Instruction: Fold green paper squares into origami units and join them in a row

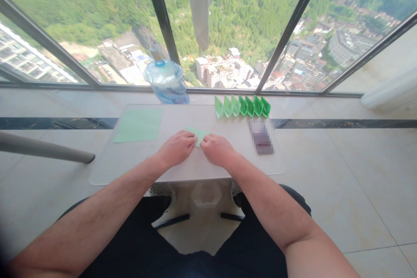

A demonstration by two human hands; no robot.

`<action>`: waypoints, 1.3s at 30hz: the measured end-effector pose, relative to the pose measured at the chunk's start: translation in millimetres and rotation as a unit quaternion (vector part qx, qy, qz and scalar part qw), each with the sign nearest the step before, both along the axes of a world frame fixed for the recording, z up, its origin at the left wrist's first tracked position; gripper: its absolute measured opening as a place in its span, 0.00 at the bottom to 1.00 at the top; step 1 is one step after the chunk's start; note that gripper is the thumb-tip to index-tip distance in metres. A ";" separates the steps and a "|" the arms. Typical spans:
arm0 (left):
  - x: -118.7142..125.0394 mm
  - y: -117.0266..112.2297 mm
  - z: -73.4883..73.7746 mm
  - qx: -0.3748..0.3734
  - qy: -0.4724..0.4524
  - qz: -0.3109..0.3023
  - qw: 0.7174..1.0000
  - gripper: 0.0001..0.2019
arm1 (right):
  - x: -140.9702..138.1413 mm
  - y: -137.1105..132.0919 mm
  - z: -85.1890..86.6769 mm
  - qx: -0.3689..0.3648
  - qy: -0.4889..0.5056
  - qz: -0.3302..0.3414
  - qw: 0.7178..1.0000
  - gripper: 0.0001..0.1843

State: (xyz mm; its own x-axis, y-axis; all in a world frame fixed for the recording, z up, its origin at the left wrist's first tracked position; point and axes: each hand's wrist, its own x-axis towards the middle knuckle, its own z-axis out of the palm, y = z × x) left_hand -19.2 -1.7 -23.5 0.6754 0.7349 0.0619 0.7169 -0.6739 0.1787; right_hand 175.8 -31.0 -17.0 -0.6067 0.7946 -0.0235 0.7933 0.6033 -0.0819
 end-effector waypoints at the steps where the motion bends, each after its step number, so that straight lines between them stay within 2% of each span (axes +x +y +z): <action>1: 0.2 1.8 -1.0 -0.001 -0.009 0.003 1.000 0.14 | -0.5 -0.7 0.0 0.002 -0.006 -0.002 1.000 0.12; 6: 1.7 7.1 -6.4 0.007 -0.030 0.025 0.999 0.13 | 0.3 -1.6 -0.6 0.019 -0.025 -0.006 0.999 0.13; 10: 1.9 5.2 -9.6 0.016 -0.036 0.037 0.999 0.09 | 13.3 5.2 1.0 0.022 -0.003 -0.014 1.000 0.12; 14: 4.6 2.3 -13.1 0.021 -0.043 0.057 0.997 0.11 | 32.1 17.5 -0.2 -0.043 0.080 -0.032 0.995 0.12; 19: 10.9 -3.3 -16.2 0.035 -0.052 0.098 0.993 0.09 | 44.3 30.7 -5.5 -0.132 0.201 -0.064 0.969 0.17; 22: 12.8 -6.2 -16.9 0.042 -0.055 0.109 0.992 0.10 | 46.3 35.2 -4.1 -0.161 0.230 -0.069 0.957 0.17; 30: 13.5 -6.2 -16.6 0.033 -0.066 0.117 0.990 0.09 | 43.0 43.3 2.1 -0.170 0.230 -0.138 0.948 0.06; 39: 13.0 -7.5 -17.8 0.039 -0.068 0.116 0.990 0.09 | 15.3 58.4 -3.9 -0.156 0.153 -0.222 0.950 0.08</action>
